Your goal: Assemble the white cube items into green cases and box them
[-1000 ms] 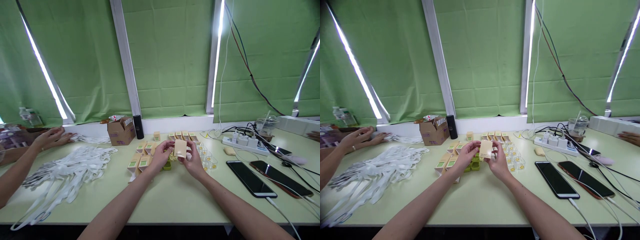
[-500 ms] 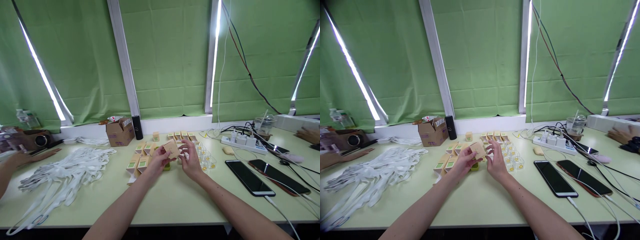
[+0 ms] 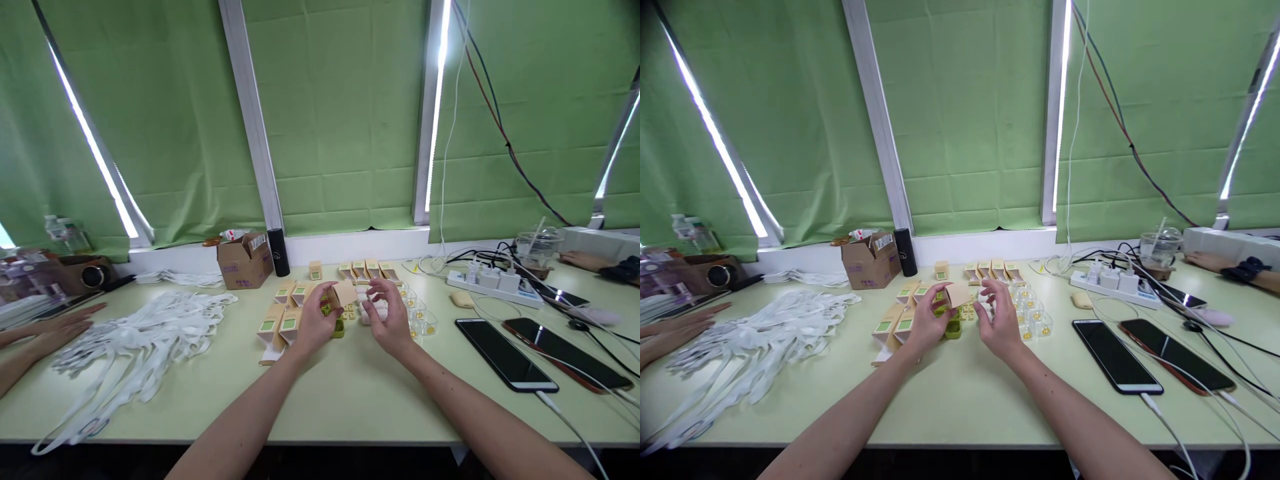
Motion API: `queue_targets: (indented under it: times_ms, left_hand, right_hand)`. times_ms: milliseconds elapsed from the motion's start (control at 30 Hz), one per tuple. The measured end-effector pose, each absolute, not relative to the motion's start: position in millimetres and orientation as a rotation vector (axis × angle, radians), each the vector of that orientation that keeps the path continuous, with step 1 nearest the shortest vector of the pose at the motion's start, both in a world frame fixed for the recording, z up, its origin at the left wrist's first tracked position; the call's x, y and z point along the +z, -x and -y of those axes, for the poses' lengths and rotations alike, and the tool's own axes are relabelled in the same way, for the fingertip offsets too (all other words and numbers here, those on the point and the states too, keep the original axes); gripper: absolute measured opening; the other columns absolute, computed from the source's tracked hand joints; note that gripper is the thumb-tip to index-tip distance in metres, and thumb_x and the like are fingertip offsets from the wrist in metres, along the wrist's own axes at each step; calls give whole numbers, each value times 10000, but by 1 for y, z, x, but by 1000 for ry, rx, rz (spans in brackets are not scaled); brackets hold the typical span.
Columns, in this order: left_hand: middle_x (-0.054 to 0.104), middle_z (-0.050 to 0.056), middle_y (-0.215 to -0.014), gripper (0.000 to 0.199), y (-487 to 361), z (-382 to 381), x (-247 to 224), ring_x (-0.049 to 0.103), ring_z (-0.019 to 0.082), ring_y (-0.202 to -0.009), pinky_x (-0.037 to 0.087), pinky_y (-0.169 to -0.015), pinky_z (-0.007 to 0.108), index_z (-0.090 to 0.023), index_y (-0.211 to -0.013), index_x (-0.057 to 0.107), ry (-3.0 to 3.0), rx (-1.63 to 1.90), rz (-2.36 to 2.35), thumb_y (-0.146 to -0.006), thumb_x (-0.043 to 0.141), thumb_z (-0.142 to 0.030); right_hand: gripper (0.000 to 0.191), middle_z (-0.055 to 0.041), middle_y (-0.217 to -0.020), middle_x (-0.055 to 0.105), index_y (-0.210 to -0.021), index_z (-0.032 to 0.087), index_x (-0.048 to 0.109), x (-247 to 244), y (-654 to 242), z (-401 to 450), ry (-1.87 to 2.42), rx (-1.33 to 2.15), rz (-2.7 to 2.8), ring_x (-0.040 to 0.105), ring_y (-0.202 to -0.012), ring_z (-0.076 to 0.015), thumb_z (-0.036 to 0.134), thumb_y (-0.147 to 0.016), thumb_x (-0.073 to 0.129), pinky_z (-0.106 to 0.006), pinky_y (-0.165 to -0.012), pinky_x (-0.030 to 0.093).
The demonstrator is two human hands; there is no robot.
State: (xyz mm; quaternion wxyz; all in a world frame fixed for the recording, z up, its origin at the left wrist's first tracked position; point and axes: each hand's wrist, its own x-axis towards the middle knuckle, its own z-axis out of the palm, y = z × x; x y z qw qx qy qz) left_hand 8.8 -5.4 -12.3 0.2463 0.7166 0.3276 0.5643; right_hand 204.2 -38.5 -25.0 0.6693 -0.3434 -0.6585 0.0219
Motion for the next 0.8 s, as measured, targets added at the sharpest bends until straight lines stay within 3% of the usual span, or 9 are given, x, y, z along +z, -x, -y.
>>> queue_targets:
  times_ms: [233, 633, 800]
  left_hand:
    - [644, 140, -1400, 589, -15, 26, -12, 587, 285, -1366, 527, -1157, 547, -226, -1462, 508, -2748, 1564, -865, -908, 583, -43]
    - [632, 163, -1405, 585, -15, 22, -16, 583, 296, -1366, 554, -1138, 532, -187, -1495, 472, -2945, 1503, -964, -931, 535, -42]
    - [622, 161, -1405, 594, -17, 25, -17, 582, 311, -1372, 537, -1149, 570, -199, -1490, 466, -2892, 1438, -992, -924, 525, -31]
  right_hand:
    - [461, -151, -1357, 597, -1424, 280, 481, -30, -204, 38, 767, 13, 1616, 658, -1043, -278, 314, -989, 629, -462, -827, 612]
    - [431, -180, -1397, 562, -1431, 261, 455, -28, -200, 40, 759, -14, 1670, 615, -1237, -318, 279, -1015, 566, -473, -892, 624]
    - [437, -188, -1413, 544, -1430, 256, 450, -30, -201, 39, 777, -9, 1670, 636, -1211, -312, 267, -1008, 565, -475, -881, 627]
